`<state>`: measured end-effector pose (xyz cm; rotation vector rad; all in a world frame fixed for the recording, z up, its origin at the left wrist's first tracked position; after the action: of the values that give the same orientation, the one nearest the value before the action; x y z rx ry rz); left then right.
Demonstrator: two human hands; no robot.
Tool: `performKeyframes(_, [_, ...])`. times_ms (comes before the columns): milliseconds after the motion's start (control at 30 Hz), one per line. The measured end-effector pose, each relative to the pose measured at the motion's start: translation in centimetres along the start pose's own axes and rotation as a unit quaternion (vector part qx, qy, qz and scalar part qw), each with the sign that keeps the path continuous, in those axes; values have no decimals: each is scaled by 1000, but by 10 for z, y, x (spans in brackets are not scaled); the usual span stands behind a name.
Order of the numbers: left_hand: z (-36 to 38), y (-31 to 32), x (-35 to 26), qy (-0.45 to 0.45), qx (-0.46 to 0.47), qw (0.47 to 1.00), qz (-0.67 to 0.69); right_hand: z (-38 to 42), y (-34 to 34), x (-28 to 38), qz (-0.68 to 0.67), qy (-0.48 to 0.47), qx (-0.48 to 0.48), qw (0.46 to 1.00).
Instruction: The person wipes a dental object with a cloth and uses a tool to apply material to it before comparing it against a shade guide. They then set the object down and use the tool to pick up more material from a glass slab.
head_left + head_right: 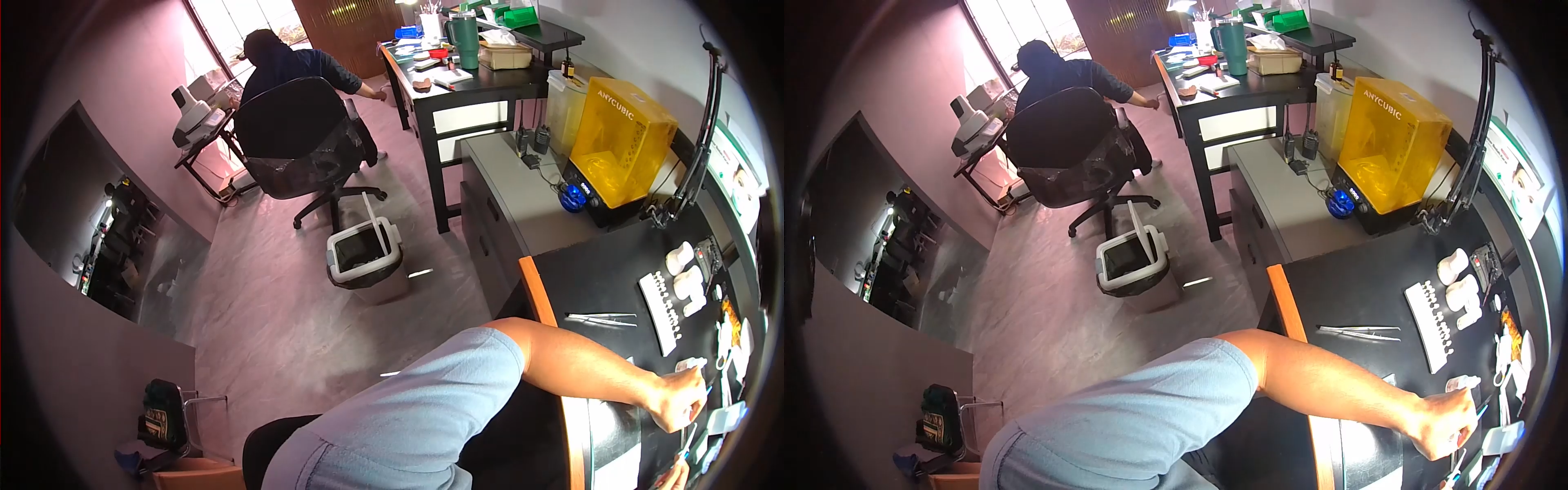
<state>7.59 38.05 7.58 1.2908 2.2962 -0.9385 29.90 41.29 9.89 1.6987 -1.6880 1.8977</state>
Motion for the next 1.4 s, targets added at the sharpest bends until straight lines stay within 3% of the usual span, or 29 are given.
performKeyframes(200, [3, -9, -4, -49, 13, 997, 55, 3, 0, 8, 27, -2, -10, 1000])
performKeyframes(400, [5, -9, -4, -12, -44, 999, 28, 4, 3, 11, 36, -69, -19, 997])
performKeyframes(567, [2, -8, -1, -119, 15, 986, 116, 6, 10, 11, 31, -79, -6, 996])
performKeyframes(667, [1, -6, -2, -38, 34, 992, 114, 6, 13, 11, 36, -89, 8, 995])
performKeyframes(1400, [3, -11, -12, -48, 27, 993, 103, 7, 15, 13, 7, -72, 16, 997])
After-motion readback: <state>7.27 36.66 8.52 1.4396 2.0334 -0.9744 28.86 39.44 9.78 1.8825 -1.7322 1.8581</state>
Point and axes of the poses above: each hand's wrist, its own z-axis away from the middle knuckle, its own y-axis out of the palm, x = y × z, the point moved 5 cm from there along -z, towards the middle knuckle, and after that the axes turned 12 degrees about x, right-handed, at the moved point
